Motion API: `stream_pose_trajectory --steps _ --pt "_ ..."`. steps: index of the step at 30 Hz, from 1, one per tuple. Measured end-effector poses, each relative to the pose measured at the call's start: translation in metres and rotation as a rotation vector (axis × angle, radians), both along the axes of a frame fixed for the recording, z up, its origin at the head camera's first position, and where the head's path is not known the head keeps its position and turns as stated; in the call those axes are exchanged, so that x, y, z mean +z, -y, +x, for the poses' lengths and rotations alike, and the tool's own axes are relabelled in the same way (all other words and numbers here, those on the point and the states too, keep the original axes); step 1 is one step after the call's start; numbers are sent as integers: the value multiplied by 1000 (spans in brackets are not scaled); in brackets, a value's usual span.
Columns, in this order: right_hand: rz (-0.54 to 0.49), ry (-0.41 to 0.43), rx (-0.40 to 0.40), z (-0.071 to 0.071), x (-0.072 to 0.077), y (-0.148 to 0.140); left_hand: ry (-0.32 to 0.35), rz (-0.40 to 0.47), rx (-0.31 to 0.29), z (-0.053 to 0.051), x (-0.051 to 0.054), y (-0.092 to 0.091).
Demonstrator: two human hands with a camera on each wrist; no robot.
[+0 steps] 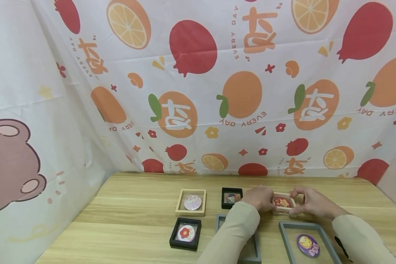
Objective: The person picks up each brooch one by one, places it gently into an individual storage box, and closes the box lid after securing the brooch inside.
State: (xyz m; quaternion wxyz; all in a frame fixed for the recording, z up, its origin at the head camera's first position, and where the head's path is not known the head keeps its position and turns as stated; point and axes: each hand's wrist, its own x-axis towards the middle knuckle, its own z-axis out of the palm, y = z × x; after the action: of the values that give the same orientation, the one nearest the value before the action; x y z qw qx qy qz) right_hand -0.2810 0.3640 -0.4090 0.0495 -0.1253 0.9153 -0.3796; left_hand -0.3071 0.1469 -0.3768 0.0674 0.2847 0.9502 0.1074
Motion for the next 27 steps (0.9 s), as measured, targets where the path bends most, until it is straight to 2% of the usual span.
stream_pose_trajectory --steps 7,13,21,27 --pt "50 -25 -26 3 0 2 -56 -38 2 2 -2 -5" --pt "50 -33 -32 3 0 4 -99 -65 2 3 -4 -6" --pt "43 -34 -29 3 2 5 -111 -74 3 3 -4 -8" --pt "25 -11 -33 2 2 5 -88 -72 19 4 -1 -9"
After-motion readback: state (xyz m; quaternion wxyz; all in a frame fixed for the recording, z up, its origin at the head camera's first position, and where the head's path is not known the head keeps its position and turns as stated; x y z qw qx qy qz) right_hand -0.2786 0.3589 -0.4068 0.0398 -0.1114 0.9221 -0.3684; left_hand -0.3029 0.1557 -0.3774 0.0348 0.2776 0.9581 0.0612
